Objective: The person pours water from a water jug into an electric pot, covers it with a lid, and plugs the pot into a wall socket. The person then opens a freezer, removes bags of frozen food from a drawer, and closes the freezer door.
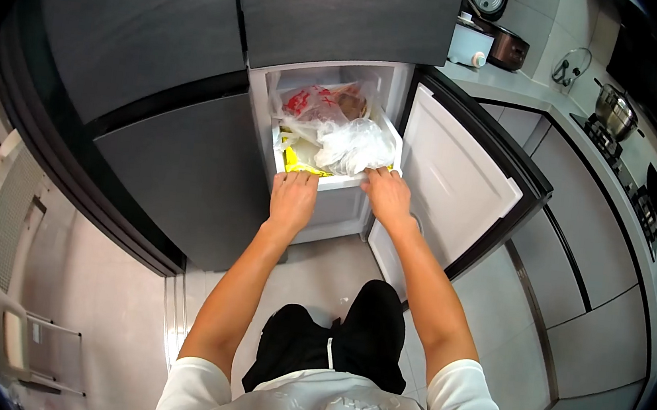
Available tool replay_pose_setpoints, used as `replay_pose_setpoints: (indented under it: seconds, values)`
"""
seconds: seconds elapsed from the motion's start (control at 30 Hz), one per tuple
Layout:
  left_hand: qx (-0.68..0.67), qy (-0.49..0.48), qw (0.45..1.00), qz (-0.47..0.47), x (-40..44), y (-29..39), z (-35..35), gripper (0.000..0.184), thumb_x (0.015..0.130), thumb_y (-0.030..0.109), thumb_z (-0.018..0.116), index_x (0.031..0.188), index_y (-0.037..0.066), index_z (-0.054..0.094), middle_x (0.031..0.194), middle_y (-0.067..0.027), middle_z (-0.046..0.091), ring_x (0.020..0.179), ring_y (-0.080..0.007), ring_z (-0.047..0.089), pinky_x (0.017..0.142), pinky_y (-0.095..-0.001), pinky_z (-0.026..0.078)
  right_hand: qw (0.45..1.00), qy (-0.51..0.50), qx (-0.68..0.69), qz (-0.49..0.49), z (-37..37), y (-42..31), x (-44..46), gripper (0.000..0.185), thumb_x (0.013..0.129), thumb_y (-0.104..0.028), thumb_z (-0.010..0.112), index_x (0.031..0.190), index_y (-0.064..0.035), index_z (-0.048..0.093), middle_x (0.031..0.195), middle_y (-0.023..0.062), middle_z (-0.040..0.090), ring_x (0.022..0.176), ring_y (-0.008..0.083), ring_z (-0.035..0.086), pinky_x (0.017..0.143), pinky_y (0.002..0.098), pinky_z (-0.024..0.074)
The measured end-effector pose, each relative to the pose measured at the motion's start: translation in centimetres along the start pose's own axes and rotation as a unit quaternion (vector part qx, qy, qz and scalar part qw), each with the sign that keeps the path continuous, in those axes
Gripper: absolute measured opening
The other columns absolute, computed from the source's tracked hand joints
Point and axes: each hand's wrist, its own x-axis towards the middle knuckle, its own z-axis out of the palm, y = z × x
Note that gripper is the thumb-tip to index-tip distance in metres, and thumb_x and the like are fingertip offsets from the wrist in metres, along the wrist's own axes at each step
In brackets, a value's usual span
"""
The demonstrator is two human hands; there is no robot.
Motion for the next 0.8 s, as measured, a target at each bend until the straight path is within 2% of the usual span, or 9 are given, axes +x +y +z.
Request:
replay_pose_setpoints:
  seconds: [0.13, 0.2, 0.27, 0.33, 0.47, 0.53, 0.57, 0.73, 0.8]
  values:
    - [-0.079, 0.047, 0.996, -0.004, -0.5, -0.2, -1.3, 0.033, 0.082, 0.005, 0.072, 0.116, 0.006, 0.074, 0.113, -0.0093, 0.073, 0.11, -0.0282, 0.067, 0.098, -0.046, 0.046, 0.991, 0.03, 0.112, 0.07, -0.8, -0.1, -0.6, 0.045, 0.09, -0.028, 0.081, 0.127, -0.0062, 0.069, 0.121, 0.0133, 0.072, 0.111, 0.0373, 0.068, 0.094, 0.0471, 0.0566]
    - [-0.124, 0.075, 0.989, -0.029, -0.8, -0.3, -2.0, 0.034, 0.083, 0.003, 0.072, 0.116, 0.007, 0.076, 0.114, -0.0083, 0.074, 0.111, -0.0285, 0.066, 0.099, -0.0463, 0.046, 0.951, 0.152, 0.221, 0.155, -1.4, -0.6, 0.1, 0.067, 0.085, -0.034, 0.086, 0.139, -0.0054, 0.06, 0.13, 0.0186, 0.069, 0.118, 0.0417, 0.066, 0.099, 0.0474, 0.055]
    - [-0.128, 0.084, 0.987, -0.041, -0.9, -0.7, -2.0, 0.032, 0.084, 0.003, 0.071, 0.115, 0.008, 0.075, 0.113, -0.0092, 0.074, 0.109, -0.0292, 0.066, 0.098, -0.0467, 0.046, 0.948, 0.159, 0.223, 0.162, -3.7, -2.7, 1.4, 0.078, 0.083, -0.038, 0.088, 0.146, -0.0062, 0.054, 0.138, 0.0223, 0.064, 0.124, 0.043, 0.065, 0.101, 0.0481, 0.0547]
    - [-0.129, 0.095, 0.986, -0.052, -0.7, -1.0, -2.3, 0.03, 0.086, 0.004, 0.071, 0.115, 0.008, 0.075, 0.111, -0.0101, 0.074, 0.108, -0.0299, 0.066, 0.097, -0.0471, 0.046, 0.969, 0.177, 0.144, 0.093, -5.2, -4.5, 2.8, 0.086, 0.08, -0.041, 0.09, 0.149, -0.006, 0.05, 0.145, 0.0211, 0.059, 0.118, 0.038, 0.068, 0.093, 0.0487, 0.0561]
    - [-0.137, 0.087, 0.985, -0.054, -0.5, -1.3, -2.9, 0.029, 0.086, 0.004, 0.071, 0.114, 0.008, 0.076, 0.111, -0.0102, 0.074, 0.109, -0.0301, 0.065, 0.097, -0.0469, 0.046, 0.987, 0.051, 0.108, 0.106, -4.6, -5.1, 6.2, 0.075, 0.082, -0.034, 0.087, 0.146, -0.0083, 0.058, 0.129, 0.0224, 0.07, 0.119, 0.0425, 0.068, 0.094, 0.0521, 0.0575]
    - [-0.141, 0.083, 0.985, -0.051, -0.2, -1.5, -3.2, 0.029, 0.086, 0.004, 0.071, 0.115, 0.008, 0.076, 0.112, -0.0105, 0.074, 0.109, -0.0302, 0.065, 0.097, -0.047, 0.046, 0.99, -0.035, 0.102, 0.094, -2.0, -2.8, 8.1, 0.057, 0.081, -0.029, 0.088, 0.132, -0.0103, 0.071, 0.11, 0.023, 0.077, 0.106, 0.0429, 0.073, 0.091, 0.0514, 0.0583]
    - [-0.139, 0.079, 0.986, -0.055, -0.1, -1.5, -3.4, 0.03, 0.086, 0.005, 0.072, 0.116, 0.009, 0.076, 0.112, -0.0109, 0.074, 0.11, -0.0305, 0.065, 0.097, -0.047, 0.046, 0.984, 0.045, 0.141, 0.098, -0.9, -2.1, 8.5, 0.038, 0.082, -0.026, 0.087, 0.116, -0.0103, 0.077, 0.097, 0.0228, 0.078, 0.097, 0.0436, 0.075, 0.089, 0.0507, 0.0583]
    - [-0.134, 0.064, 0.986, -0.076, 0.3, -2.0, -3.7, 0.031, 0.087, 0.007, 0.072, 0.118, 0.008, 0.076, 0.115, -0.0121, 0.074, 0.111, -0.0313, 0.065, 0.097, -0.0471, 0.046, 0.96, 0.129, 0.2, 0.148, -4.3, -0.8, 10.2, 0.037, 0.085, -0.027, 0.086, 0.115, -0.0093, 0.076, 0.103, 0.0215, 0.078, 0.1, 0.0435, 0.074, 0.091, 0.0497, 0.0575]
    - [-0.14, 0.063, 0.985, -0.082, 0.7, -2.2, -3.7, 0.031, 0.088, 0.008, 0.072, 0.119, 0.008, 0.076, 0.115, -0.0126, 0.074, 0.112, -0.0319, 0.065, 0.097, -0.0471, 0.046, 0.937, 0.127, 0.265, 0.192, -4.8, 0.1, 11.2, 0.038, 0.086, -0.027, 0.087, 0.115, -0.0059, 0.075, 0.102, 0.0205, 0.079, 0.095, 0.0392, 0.077, 0.085, 0.0461, 0.0595]
